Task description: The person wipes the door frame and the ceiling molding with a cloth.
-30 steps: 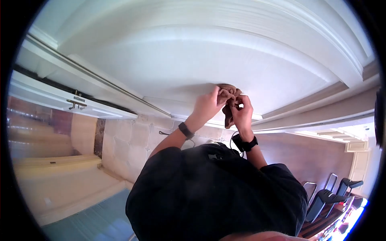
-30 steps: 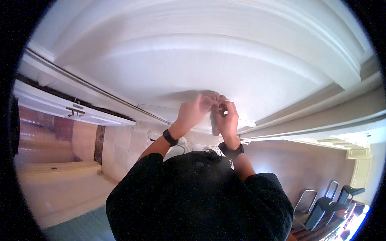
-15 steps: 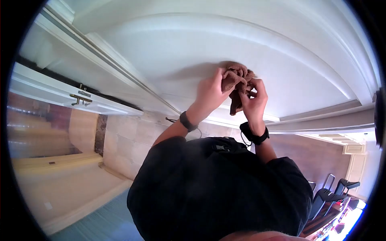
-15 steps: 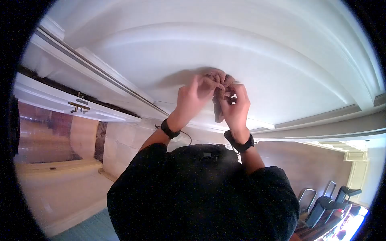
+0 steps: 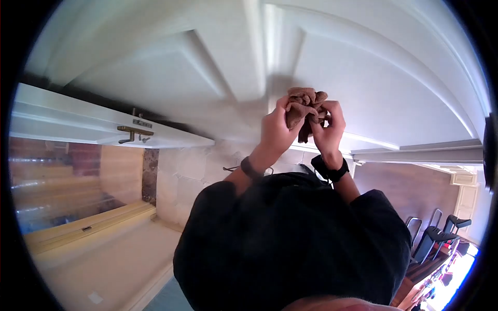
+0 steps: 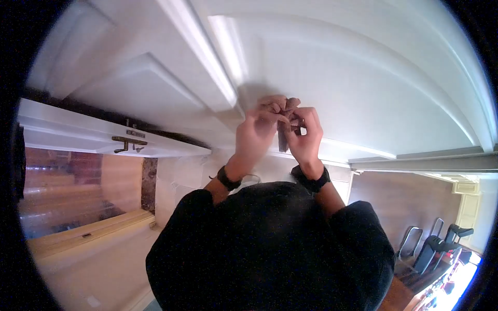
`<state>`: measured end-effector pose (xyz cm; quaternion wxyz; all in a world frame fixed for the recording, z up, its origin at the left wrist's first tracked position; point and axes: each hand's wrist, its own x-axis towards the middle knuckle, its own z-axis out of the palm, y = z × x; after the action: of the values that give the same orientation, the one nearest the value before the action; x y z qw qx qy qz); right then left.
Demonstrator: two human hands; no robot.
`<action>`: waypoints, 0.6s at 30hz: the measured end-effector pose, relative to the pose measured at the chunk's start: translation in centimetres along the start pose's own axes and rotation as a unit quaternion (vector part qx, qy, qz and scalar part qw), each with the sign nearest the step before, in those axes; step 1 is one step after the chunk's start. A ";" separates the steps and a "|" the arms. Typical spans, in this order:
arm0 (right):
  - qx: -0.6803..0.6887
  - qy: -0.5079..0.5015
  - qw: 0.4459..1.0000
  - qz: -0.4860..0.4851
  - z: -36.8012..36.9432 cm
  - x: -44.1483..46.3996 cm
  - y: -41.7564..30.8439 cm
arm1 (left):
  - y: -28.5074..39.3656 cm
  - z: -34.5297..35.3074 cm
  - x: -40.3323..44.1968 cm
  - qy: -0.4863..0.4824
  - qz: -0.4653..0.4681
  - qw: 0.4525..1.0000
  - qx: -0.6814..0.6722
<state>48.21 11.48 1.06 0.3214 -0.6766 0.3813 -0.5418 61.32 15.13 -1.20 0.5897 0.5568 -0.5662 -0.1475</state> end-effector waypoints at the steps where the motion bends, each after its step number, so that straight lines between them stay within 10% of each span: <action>1: 0.012 -0.004 0.999 -0.047 1.3 0.0 -0.7 | 0.1 -1.8 -0.1 0.017 0.021 0.999 -0.033; 5: -0.003 -0.010 0.979 -0.201 5.9 1.8 -5.2 | 2.2 -8.2 2.3 0.066 0.135 0.984 -0.096; 10: -0.060 0.041 0.962 -0.262 9.7 1.8 -5.3 | 0.6 -11.6 2.5 0.056 0.031 0.998 -0.018; 18: -0.101 -0.045 0.989 -0.103 11.6 -3.1 -0.7 | -7.5 -10.6 -1.0 0.026 -0.109 0.989 -0.101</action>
<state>59.24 14.76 -2.28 0.2106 -0.7648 0.3480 -0.4997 73.21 18.62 -5.12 0.6377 0.5562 -0.4693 -0.2528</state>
